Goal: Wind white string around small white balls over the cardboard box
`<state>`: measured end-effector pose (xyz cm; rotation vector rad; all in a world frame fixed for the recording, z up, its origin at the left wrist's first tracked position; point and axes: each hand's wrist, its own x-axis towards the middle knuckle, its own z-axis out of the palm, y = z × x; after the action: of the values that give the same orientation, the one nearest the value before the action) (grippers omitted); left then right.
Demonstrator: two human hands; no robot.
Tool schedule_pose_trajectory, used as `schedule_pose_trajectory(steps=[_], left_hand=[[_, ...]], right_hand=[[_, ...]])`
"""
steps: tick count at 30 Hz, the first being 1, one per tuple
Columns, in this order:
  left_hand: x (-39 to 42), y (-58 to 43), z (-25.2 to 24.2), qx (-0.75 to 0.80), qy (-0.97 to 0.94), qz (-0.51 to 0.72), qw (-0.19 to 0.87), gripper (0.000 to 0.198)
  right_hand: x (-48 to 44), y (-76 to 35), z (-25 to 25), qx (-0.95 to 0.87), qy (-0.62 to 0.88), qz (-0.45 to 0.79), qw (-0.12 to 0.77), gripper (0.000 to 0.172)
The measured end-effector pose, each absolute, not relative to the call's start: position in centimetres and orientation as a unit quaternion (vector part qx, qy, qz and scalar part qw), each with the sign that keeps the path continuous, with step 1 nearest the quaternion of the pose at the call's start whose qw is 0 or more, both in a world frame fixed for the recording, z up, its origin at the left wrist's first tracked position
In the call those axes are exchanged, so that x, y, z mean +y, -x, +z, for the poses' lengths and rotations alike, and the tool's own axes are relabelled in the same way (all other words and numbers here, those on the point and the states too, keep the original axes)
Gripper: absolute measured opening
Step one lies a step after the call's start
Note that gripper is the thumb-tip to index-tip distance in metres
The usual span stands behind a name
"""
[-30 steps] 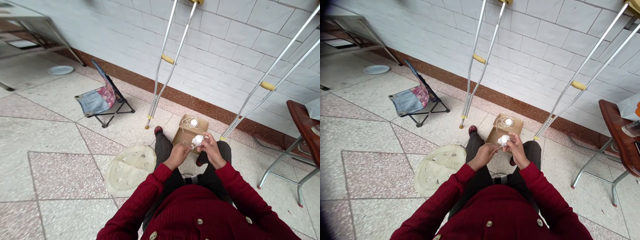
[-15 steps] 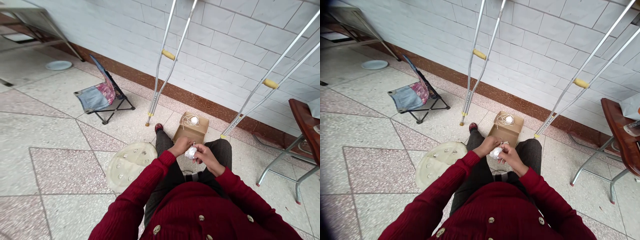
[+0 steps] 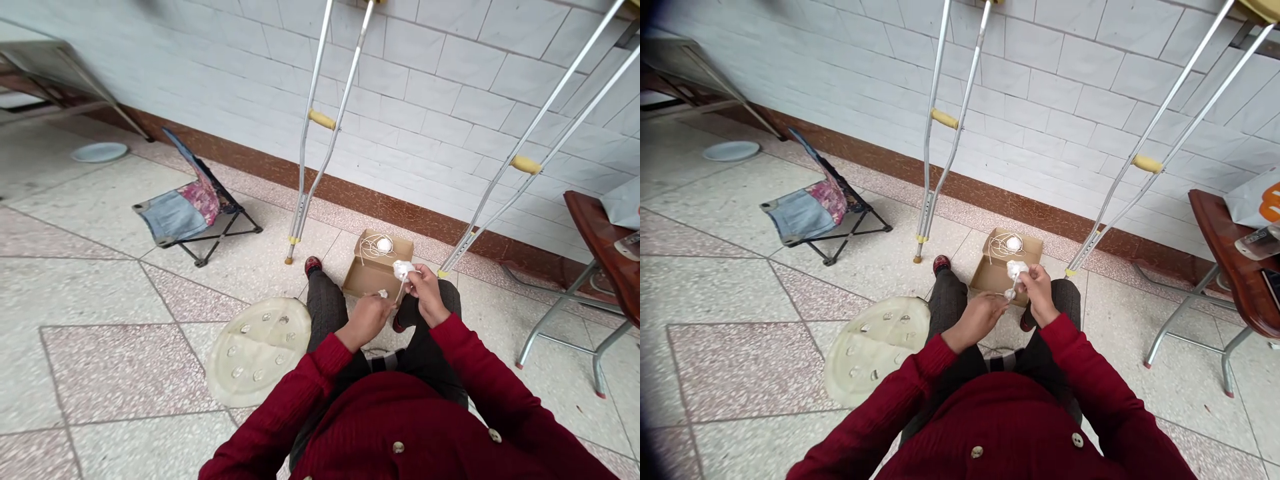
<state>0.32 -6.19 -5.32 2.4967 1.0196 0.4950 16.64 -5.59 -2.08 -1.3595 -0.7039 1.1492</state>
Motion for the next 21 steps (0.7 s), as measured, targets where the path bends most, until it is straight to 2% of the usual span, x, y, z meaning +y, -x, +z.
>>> schedule_pose_trajectory(steps=[5,9,15,17,21], left_hand=[[-4.1,1.1,-8.4,0.403,-0.872,0.146,0.238,0.026],[-1.5,0.5,-6.4,0.324,-0.916,0.141,0.191,0.027],[-0.5,-1.6,-0.8,0.289,-0.944,0.146,0.067,0.023],[-1.6,-1.7,-0.6,0.297,-0.938,0.161,0.084,0.024],[-4.2,-0.9,-3.1,0.354,-0.894,0.182,0.207,0.032]], right_hand=[[-11.3,-14.3,-2.8,-0.376,0.559,0.562,0.480,0.021],[-12.5,-14.0,-5.1,-0.381,0.570,0.581,0.438,0.023],[-5.9,-16.8,-7.0,-0.334,0.644,0.479,0.494,0.030],[-3.8,-17.5,-6.3,-0.301,0.650,0.446,0.536,0.030],[-2.9,-17.7,-2.9,-0.284,0.606,0.453,0.589,0.028]])
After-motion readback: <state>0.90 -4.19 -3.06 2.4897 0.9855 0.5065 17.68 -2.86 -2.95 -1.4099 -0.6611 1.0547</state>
